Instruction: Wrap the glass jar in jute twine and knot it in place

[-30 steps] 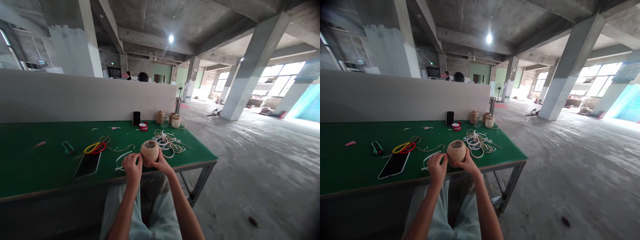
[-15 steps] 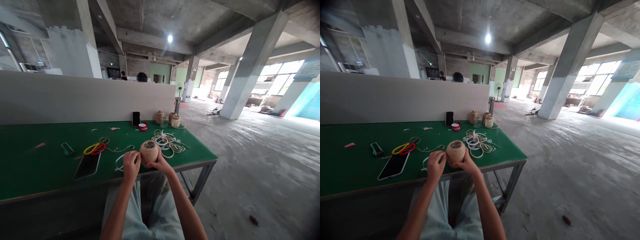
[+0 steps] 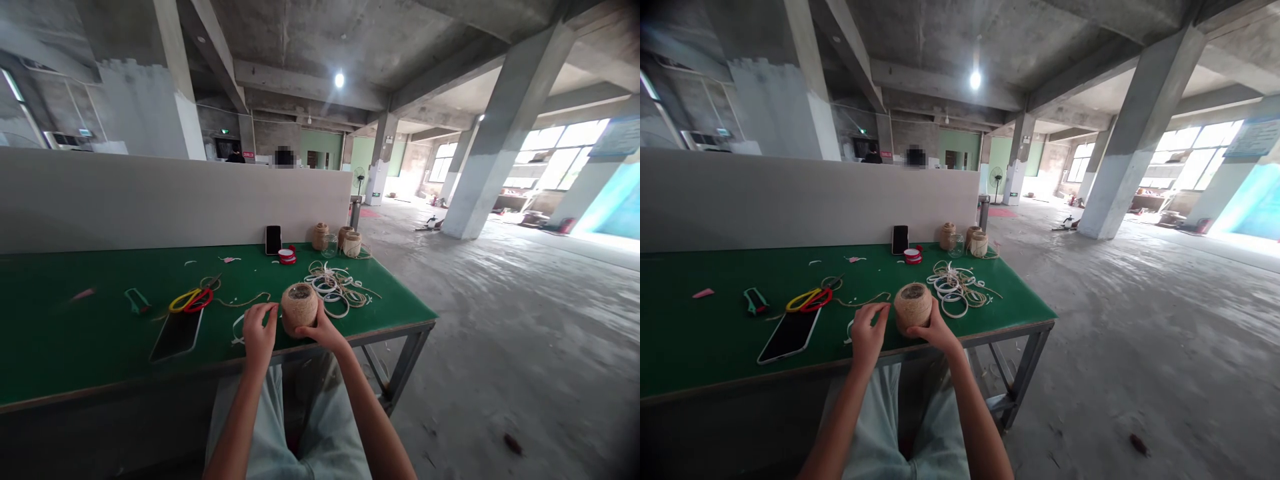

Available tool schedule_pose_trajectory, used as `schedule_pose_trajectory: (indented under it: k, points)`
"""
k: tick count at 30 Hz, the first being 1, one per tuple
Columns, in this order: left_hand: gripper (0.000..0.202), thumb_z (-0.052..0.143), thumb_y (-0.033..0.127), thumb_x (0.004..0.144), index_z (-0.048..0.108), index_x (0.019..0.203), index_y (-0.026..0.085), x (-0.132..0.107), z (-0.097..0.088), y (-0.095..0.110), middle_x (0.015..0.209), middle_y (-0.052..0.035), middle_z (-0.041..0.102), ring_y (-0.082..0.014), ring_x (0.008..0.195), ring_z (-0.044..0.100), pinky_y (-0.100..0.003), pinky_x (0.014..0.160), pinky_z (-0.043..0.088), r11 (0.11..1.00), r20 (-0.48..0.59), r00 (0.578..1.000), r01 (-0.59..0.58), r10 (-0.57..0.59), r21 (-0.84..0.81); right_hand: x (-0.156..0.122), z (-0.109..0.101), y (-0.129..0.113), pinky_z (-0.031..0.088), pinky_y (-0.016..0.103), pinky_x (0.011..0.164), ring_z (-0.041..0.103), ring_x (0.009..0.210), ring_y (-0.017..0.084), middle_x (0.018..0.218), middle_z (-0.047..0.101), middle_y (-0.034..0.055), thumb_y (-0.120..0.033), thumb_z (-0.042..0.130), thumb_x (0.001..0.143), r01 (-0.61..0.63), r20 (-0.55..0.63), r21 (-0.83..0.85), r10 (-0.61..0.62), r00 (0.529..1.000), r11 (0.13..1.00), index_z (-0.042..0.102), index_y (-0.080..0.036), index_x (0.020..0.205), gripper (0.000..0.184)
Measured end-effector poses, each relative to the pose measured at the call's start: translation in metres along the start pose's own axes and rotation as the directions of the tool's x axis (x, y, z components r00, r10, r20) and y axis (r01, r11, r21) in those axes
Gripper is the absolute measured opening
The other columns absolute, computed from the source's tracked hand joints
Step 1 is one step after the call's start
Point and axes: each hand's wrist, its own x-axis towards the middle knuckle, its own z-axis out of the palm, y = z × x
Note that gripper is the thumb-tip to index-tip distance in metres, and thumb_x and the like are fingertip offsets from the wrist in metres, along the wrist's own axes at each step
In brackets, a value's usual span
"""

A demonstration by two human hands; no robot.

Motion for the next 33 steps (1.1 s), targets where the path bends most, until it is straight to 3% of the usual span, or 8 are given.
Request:
schedule_pose_trajectory:
  k: [10, 20, 24, 28, 33]
  points:
    - [0.013, 0.056, 0.028, 0.079, 0.068, 0.080, 0.023, -0.002, 0.008, 0.002, 0.078, -0.0061, 0.064, -0.0238, 0.081, 0.055, -0.035, 0.079, 0.038, 0.996, -0.021, 0.997, -0.078, 0.078, 0.039, 0.003, -0.002, -0.002, 0.023, 0.038, 0.108, 0.037, 0.124, 0.024, 0.128, 0.043, 0.0084, -0.023, 0.076, 0.056, 0.003, 0.027, -0.019, -0.002, 1.000, 1.000, 0.024, -0.020, 0.135, 0.095]
    - [0.007, 0.060, 0.024, 0.072, 0.064, 0.066, 0.023, 0.033, -0.008, 0.004, 0.072, -0.0049, 0.065, -0.0245, 0.078, 0.056, -0.035, 0.075, 0.034, 0.948, 0.171, 0.971, -0.205, 0.166, 0.243, 0.002, 0.001, -0.002, 0.028, 0.038, 0.104, 0.040, 0.121, 0.026, 0.129, 0.043, 0.0114, -0.025, 0.077, 0.054, -0.003, -0.008, -0.078, 0.002, 1.000, 0.997, 0.024, -0.018, 0.133, 0.095]
    - [0.011, 0.055, 0.023, 0.075, 0.063, 0.070, 0.021, 0.031, -0.009, 0.015, 0.074, -0.0077, 0.063, -0.0270, 0.083, 0.054, -0.039, 0.081, 0.031, 0.913, 0.126, 0.983, -0.173, 0.135, 0.370, 0.002, 0.013, 0.003, 0.031, 0.041, 0.101, 0.043, 0.119, 0.028, 0.129, 0.044, 0.0109, -0.030, 0.077, 0.055, -0.051, -0.142, -0.223, 0.020, 0.990, 0.973, 0.022, -0.021, 0.135, 0.098]
    - [0.021, 0.044, 0.025, 0.084, 0.064, 0.085, 0.019, 0.024, -0.008, 0.018, 0.086, -0.0097, 0.064, -0.0270, 0.090, 0.054, -0.040, 0.084, 0.031, 0.898, 0.097, 0.990, -0.134, 0.102, 0.418, 0.004, 0.033, 0.010, 0.036, 0.044, 0.097, 0.047, 0.117, 0.033, 0.127, 0.048, 0.0140, -0.035, 0.076, 0.054, -0.127, -0.332, -0.395, -0.012, 0.943, 0.910, 0.022, -0.017, 0.135, 0.099]
    - [0.033, 0.042, 0.035, 0.087, 0.055, 0.110, 0.017, 0.024, -0.006, 0.020, 0.106, -0.0095, 0.064, -0.0236, 0.101, 0.056, -0.035, 0.086, 0.038, 0.913, 0.167, 0.982, -0.146, 0.088, 0.380, 0.003, 0.064, 0.018, 0.033, 0.048, 0.100, 0.036, 0.126, 0.036, 0.136, 0.036, 0.0217, -0.038, 0.069, 0.063, -0.129, -0.425, -0.515, -0.122, 0.897, 0.848, 0.019, -0.009, 0.137, 0.095]
